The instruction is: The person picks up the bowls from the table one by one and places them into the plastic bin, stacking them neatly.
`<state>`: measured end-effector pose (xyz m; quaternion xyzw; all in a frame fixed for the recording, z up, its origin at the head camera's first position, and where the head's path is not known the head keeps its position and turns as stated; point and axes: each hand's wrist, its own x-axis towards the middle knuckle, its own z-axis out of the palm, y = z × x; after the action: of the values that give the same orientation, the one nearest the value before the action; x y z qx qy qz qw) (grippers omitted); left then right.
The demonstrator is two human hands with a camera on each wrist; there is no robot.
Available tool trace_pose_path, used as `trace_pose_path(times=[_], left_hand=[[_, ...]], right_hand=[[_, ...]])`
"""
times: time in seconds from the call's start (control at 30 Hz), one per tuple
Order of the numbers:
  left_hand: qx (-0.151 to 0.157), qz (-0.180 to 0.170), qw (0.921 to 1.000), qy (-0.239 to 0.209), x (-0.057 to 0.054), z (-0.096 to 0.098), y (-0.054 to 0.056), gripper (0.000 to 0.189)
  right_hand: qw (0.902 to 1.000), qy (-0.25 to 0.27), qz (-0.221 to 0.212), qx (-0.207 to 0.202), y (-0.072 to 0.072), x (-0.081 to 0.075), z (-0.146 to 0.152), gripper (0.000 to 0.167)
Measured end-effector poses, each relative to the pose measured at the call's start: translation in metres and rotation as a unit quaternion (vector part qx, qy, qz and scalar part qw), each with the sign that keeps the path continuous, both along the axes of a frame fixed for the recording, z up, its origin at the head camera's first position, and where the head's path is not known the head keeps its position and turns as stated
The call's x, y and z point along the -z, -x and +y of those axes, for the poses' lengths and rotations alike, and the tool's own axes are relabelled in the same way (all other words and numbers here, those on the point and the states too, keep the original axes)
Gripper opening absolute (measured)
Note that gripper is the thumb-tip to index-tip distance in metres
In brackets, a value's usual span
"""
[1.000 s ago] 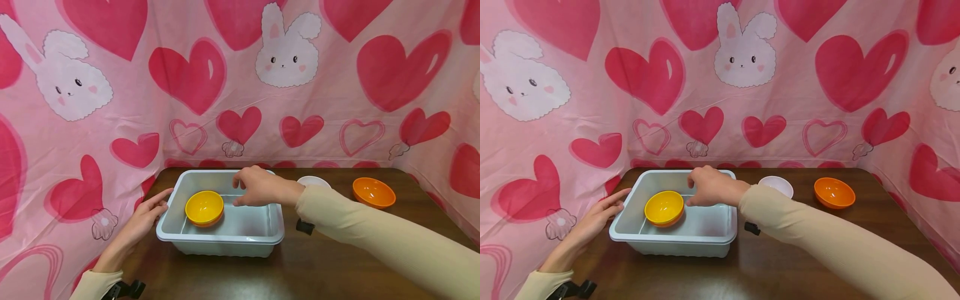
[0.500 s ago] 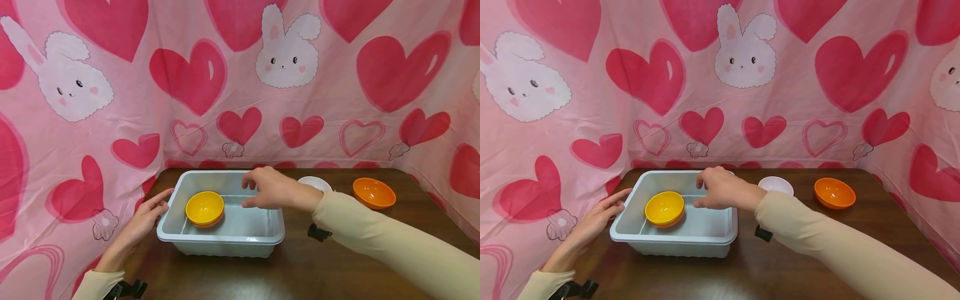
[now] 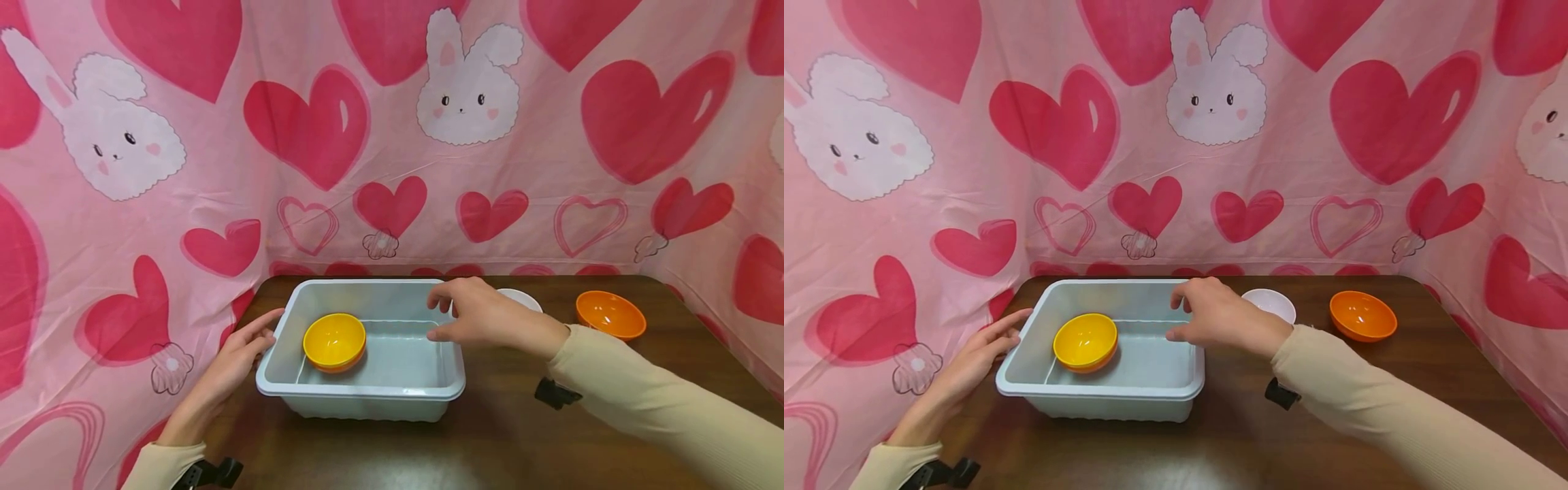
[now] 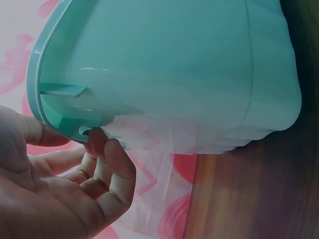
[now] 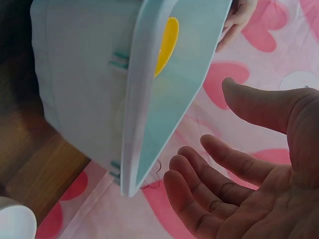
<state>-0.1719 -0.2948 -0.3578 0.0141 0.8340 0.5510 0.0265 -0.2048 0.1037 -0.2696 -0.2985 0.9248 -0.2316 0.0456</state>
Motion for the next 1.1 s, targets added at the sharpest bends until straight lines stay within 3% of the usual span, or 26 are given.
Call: trace_pose_path(times=[0.4, 0.83, 1.1], left_hand=[[0.0, -0.001, 1.0, -0.006, 0.002, -0.001, -0.001, 0.056], [0.006, -0.006, 0.9999, -0.008, 0.001, -0.001, -0.001, 0.056], [0.006, 0.0, 0.9999, -0.013, 0.0, 0.0, -0.002, 0.055]], right_hand=[[0.9983, 0.014, -0.011, 0.055, -0.008, 0.005, 0.028, 0.045], [0.9968, 0.033, 0.047, 0.056, -0.01, 0.034, 0.053, 0.039], [0.9954, 0.054, 0.033, 0.072, -0.003, 0.05, 0.07, 0.04]])
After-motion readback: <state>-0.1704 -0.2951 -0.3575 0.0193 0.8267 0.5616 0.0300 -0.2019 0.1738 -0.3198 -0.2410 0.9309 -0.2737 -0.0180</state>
